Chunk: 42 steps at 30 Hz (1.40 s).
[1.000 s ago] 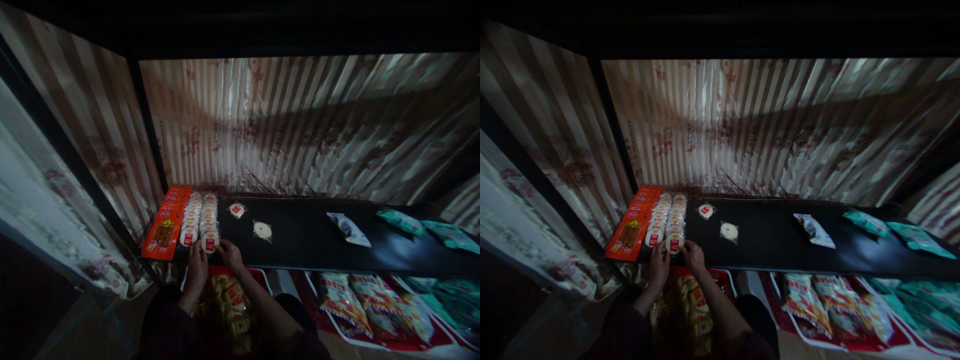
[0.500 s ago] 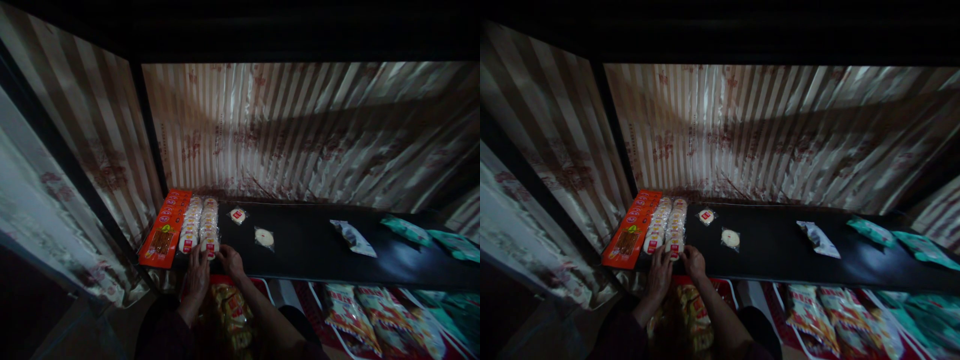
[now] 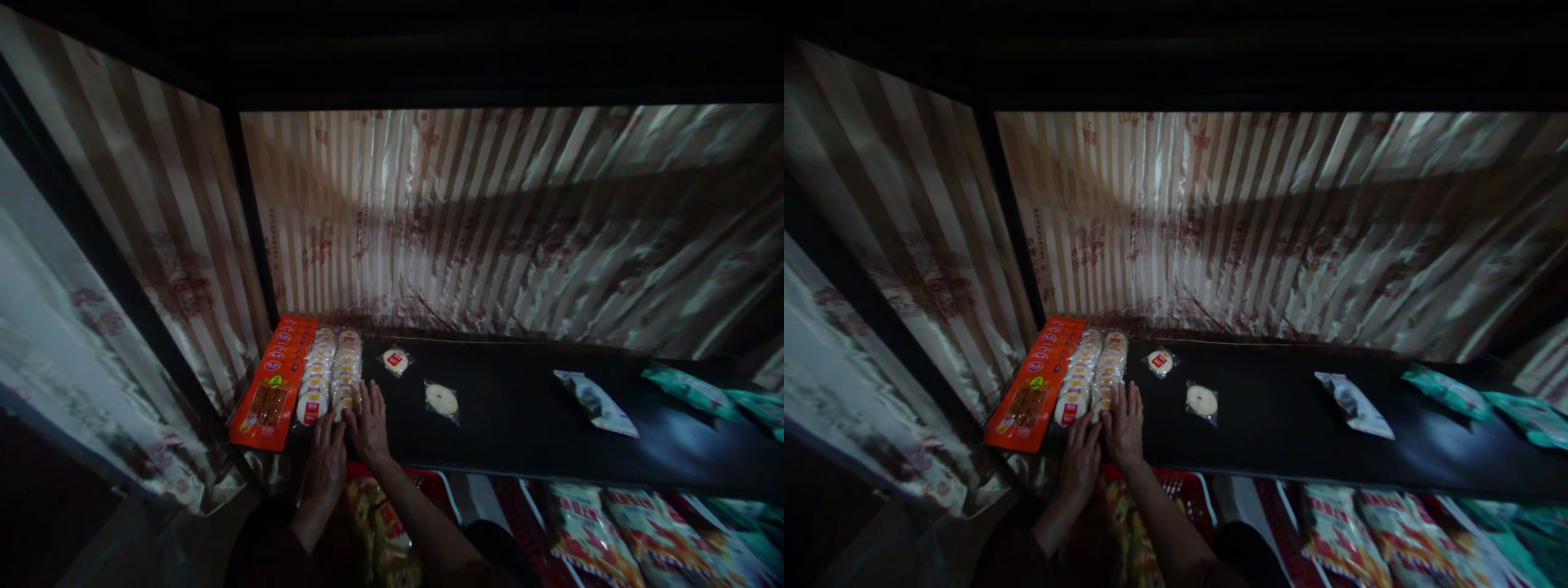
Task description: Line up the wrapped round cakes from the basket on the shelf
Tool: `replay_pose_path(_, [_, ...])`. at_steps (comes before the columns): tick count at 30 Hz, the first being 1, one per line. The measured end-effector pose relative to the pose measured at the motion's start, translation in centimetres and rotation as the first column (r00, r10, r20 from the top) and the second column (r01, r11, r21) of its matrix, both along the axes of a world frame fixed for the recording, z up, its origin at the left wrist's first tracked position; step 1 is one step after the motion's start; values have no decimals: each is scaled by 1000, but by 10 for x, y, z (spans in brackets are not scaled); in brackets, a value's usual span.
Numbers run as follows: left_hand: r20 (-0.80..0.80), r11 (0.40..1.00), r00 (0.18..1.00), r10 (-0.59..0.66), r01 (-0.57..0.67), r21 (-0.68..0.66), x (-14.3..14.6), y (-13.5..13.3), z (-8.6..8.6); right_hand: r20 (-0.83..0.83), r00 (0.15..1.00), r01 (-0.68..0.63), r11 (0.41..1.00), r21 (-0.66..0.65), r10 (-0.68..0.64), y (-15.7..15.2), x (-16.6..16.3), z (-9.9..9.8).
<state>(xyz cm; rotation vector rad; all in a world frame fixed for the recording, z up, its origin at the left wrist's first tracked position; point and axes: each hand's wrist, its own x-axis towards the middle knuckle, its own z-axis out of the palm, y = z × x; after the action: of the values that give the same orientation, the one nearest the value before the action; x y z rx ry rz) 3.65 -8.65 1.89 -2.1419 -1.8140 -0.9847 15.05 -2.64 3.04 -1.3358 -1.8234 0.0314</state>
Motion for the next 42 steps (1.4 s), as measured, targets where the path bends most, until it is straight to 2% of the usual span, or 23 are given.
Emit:
replay_pose_path(6, [-36, 998, 999, 15, -13, 66, -6, 1, -2, -46, 999, 25, 997, -67, -28, 9, -14, -13])
replay_pose_path(9, [-48, 990, 993, 111, -106, 94, -16, 4, 1, -94, 995, 31, 993, -110, -42, 9, -17, -15])
replay_pose_path(12, [-51, 973, 973, 226, -224, 51, -27, 11, 8, -133, 991, 10, 990, -144, -29, 9, -19, -14])
replay_pose_path(15, [-73, 968, 965, 251, -252, -13, -34, 19, 15, -168, 986, -18, 985, -174, -12, 10, -22, -15])
replay_pose_path(19, [-101, 972, 969, 225, -231, -53, -34, 24, 16, -195, 981, -17, 978, -209, -25, 12, -27, -17])
replay_pose_path(25, [-107, 977, 974, 201, -207, -44, -34, 28, 10, -147, 988, 3, 963, -271, -44, 12, -32, -13])
replay_pose_path(31, [-90, 974, 970, 225, -226, 1, -32, 31, 8, -137, 990, -17, 973, -230, -15, 14, -30, -15])
replay_pose_path(36, [-142, 989, 981, 131, -118, 95, -33, 36, 9, -235, 971, -23, 966, -256, -39, 16, -27, -17])
replay_pose_path(42, [-229, 994, 973, 42, -18, 105, -31, 38, 22, -401, 913, -58, 944, -325, -82, 23, -19, -6])
